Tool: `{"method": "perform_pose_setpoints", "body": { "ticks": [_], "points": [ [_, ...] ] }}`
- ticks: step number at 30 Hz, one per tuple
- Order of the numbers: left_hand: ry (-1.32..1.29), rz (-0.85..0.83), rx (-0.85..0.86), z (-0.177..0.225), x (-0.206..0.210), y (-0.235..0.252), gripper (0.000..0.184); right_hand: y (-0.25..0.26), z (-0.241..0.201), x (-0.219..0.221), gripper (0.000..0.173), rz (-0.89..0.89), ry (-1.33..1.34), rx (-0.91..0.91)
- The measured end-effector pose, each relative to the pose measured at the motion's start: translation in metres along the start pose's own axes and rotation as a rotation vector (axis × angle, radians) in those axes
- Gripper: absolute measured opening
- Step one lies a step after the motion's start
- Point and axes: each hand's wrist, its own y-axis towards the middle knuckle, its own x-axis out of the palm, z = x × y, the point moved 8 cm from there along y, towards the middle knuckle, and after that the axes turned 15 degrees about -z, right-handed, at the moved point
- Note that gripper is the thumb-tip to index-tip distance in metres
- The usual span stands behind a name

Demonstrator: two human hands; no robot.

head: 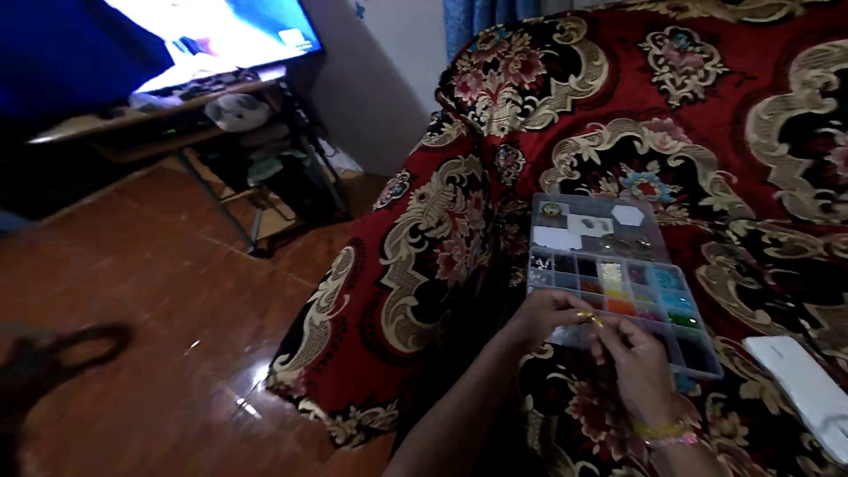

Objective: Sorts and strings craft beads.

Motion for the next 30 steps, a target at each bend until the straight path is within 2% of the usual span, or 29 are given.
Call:
{"method": "perform_pose_setpoints", "body": {
  "ticks": [6,11,25,27,30],
  "points": [
    [-0.048,0.061,0.047,0.004,0.003,0.001,0.006,0.001,0.003,-0.002,0.011,0.012,0.062,-0.008],
    [0.011,0.119,0.06,0.008,0.0,0.0,0.008,0.002,0.003,-0.002,0.013,0.014,0.095,-0.006],
    [0.069,0.145,0.095,0.012,0.0,0.001,0.009,0.001,-0.001,0.0,0.014,-0.023,0.117,-0.051],
    [0.172,0.154,0.036,0.014,-0.001,-0.001,0.014,0.002,0.0,-0.001,0.014,-0.016,0.078,-0.066],
    [0.59,0.109,-0.165,0.021,-0.004,-0.004,0.024,0.002,0.0,-0.007,0.015,0.012,0.0,-0.074]
  ]
}}
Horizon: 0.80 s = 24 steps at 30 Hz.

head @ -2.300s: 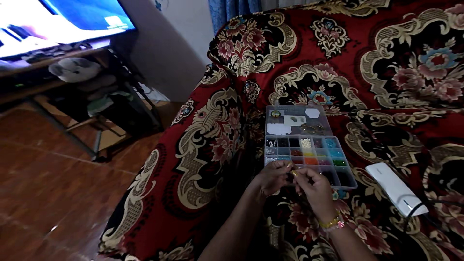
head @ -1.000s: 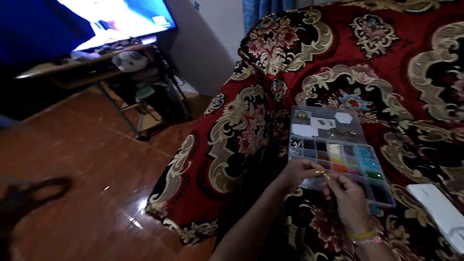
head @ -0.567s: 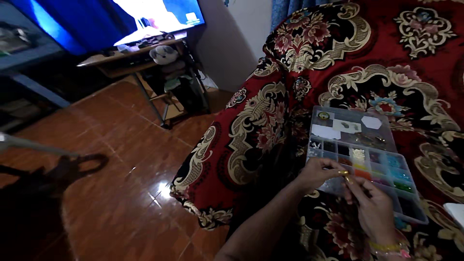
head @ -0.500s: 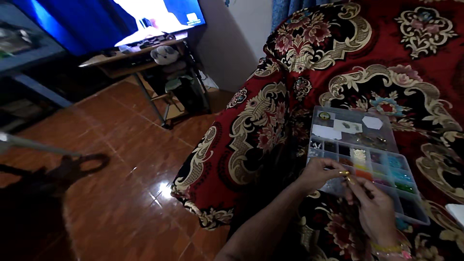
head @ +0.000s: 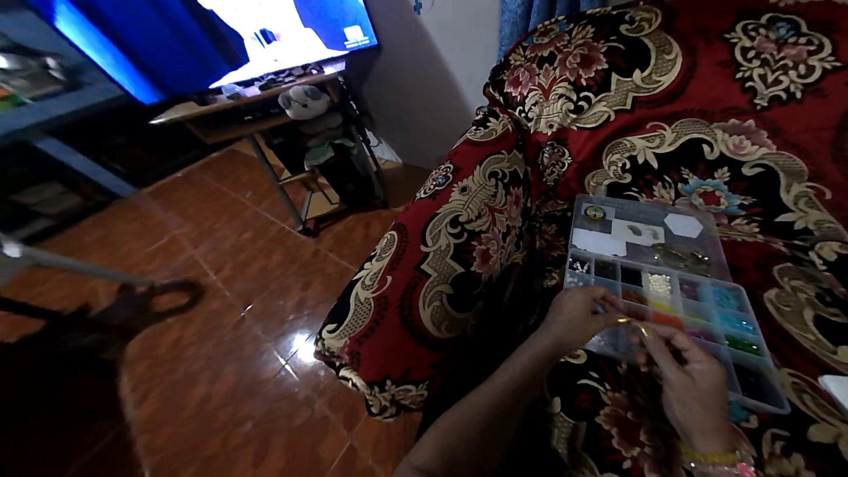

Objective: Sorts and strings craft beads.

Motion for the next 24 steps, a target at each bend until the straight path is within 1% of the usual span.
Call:
{"method": "perform_pose_setpoints", "body": {
  "ticks": [2,3,4,6,8,11,18,24],
  "points": [
    [0.311,-0.085,-0.11,0.001,0.002,0.0,0.023,0.001,0.0,-0.004,0.017,0.018,-0.048,-0.003],
    [0.427,-0.141,-0.169,0.0,0.006,0.0,0.023,0.002,0.0,-0.006,0.017,0.028,-0.058,-0.002],
    [0.521,-0.197,-0.223,-0.001,0.01,0.001,0.023,0.002,0.0,-0.008,0.017,0.033,-0.069,0.0],
    [0.629,-0.273,-0.306,-0.003,0.019,0.001,0.024,0.003,0.0,-0.009,0.018,0.04,-0.087,0.003],
    [0.681,-0.293,-0.341,-0.006,0.025,0.003,0.024,0.003,0.0,-0.01,0.018,0.047,-0.088,-0.001],
    [0.724,-0.271,-0.342,-0.004,0.029,0.003,0.021,0.003,0.0,-0.01,0.017,0.053,-0.076,-0.006],
    [0.766,-0.251,-0.44,-0.002,0.032,0.002,0.022,0.003,0.0,-0.009,0.016,0.064,-0.069,-0.001],
    [0.771,-0.221,-0.456,0.001,0.033,0.001,0.021,0.002,0.001,-0.008,0.015,0.068,-0.04,-0.001]
  ]
}}
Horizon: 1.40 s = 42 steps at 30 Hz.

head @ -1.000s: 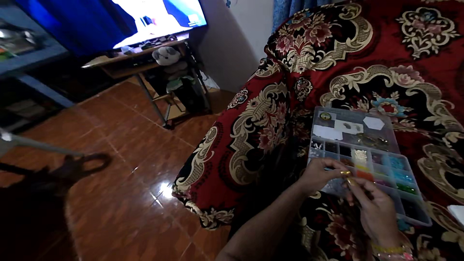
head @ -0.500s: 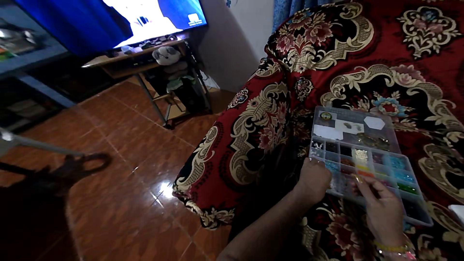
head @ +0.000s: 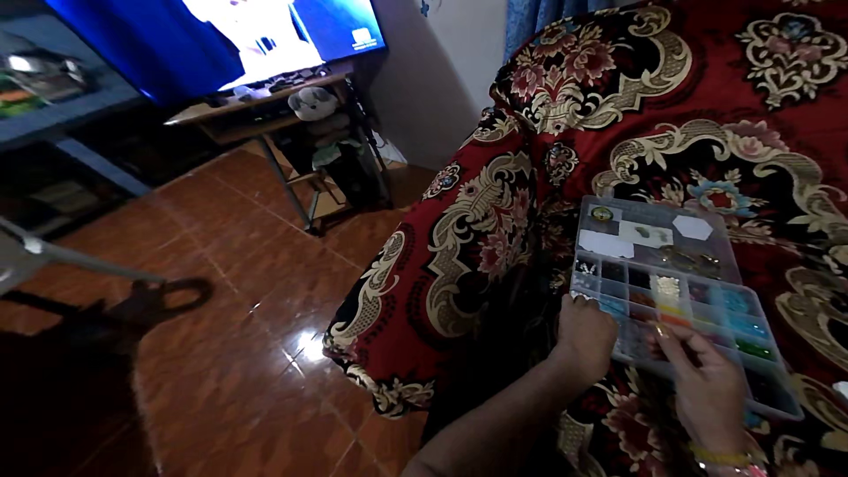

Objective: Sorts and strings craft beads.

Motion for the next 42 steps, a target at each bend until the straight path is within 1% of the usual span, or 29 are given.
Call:
{"method": "perform_pose_setpoints", "body": {
  "ticks": [8,12,15,21,24,27,30,34,37,39,42],
  "points": [
    [0.003,-0.012,-0.02,0.0,0.002,0.001,0.023,0.0,-0.002,0.001,0.017,-0.024,-0.053,-0.014],
    [0.03,0.005,-0.028,0.003,0.001,0.0,0.018,-0.001,-0.004,-0.001,0.018,0.008,-0.099,-0.017],
    [0.046,-0.011,-0.036,0.004,0.001,0.0,0.019,-0.001,-0.006,-0.001,0.019,-0.003,-0.118,-0.033],
    [0.021,-0.01,-0.016,0.002,0.003,0.001,0.019,-0.001,-0.006,0.0,0.019,-0.001,-0.11,-0.049],
    [-0.047,0.038,0.033,-0.001,0.004,0.005,0.022,-0.002,-0.007,0.002,0.017,-0.006,-0.071,-0.06],
    [-0.265,0.117,0.129,-0.006,-0.001,0.006,0.026,-0.002,-0.005,0.002,0.016,-0.015,-0.01,-0.069],
    [-0.582,0.18,0.244,-0.015,-0.007,0.004,0.024,-0.001,-0.007,0.002,0.016,-0.016,-0.012,-0.069],
    [-0.928,0.247,0.365,-0.022,-0.01,0.006,0.023,-0.001,-0.009,0.001,0.014,-0.024,0.02,-0.095],
    [-1.213,0.217,0.455,-0.022,-0.008,0.009,0.027,-0.002,-0.009,0.0,0.014,-0.023,0.036,-0.096],
    [-1.399,0.185,0.494,-0.02,-0.003,0.011,0.021,-0.003,-0.009,0.0,0.014,-0.033,0.023,-0.075],
    [-1.542,0.089,0.502,-0.017,0.005,0.014,0.018,-0.004,-0.01,0.003,0.016,-0.034,0.014,-0.051]
  ]
}}
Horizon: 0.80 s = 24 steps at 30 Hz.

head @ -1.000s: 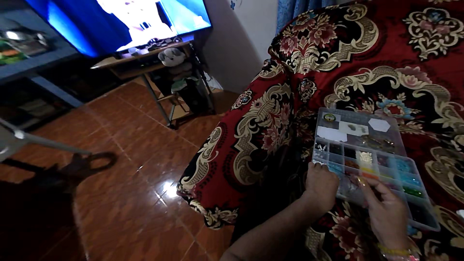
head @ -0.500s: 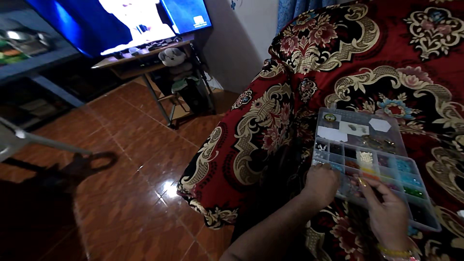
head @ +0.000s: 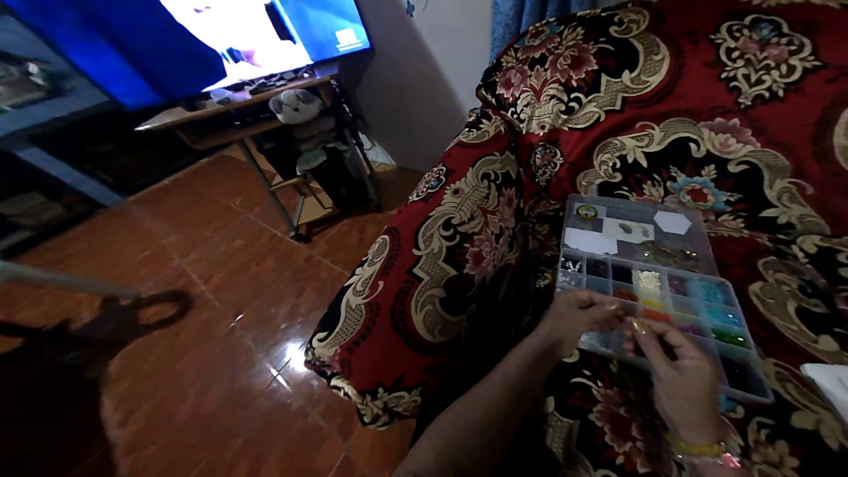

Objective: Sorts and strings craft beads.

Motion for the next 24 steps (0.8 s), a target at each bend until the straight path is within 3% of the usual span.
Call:
{"method": "perform_pose_setpoints", "body": {
  "ticks": [9,24],
  "points": [
    [-0.277,-0.094,-0.122,-0.013,0.009,-0.001,0.023,-0.003,-0.002,0.008,0.014,-0.014,0.01,0.078],
    [-0.348,-0.157,-0.195,-0.021,0.011,-0.002,0.022,-0.002,0.0,0.013,0.012,-0.038,0.05,0.125]
  ]
}}
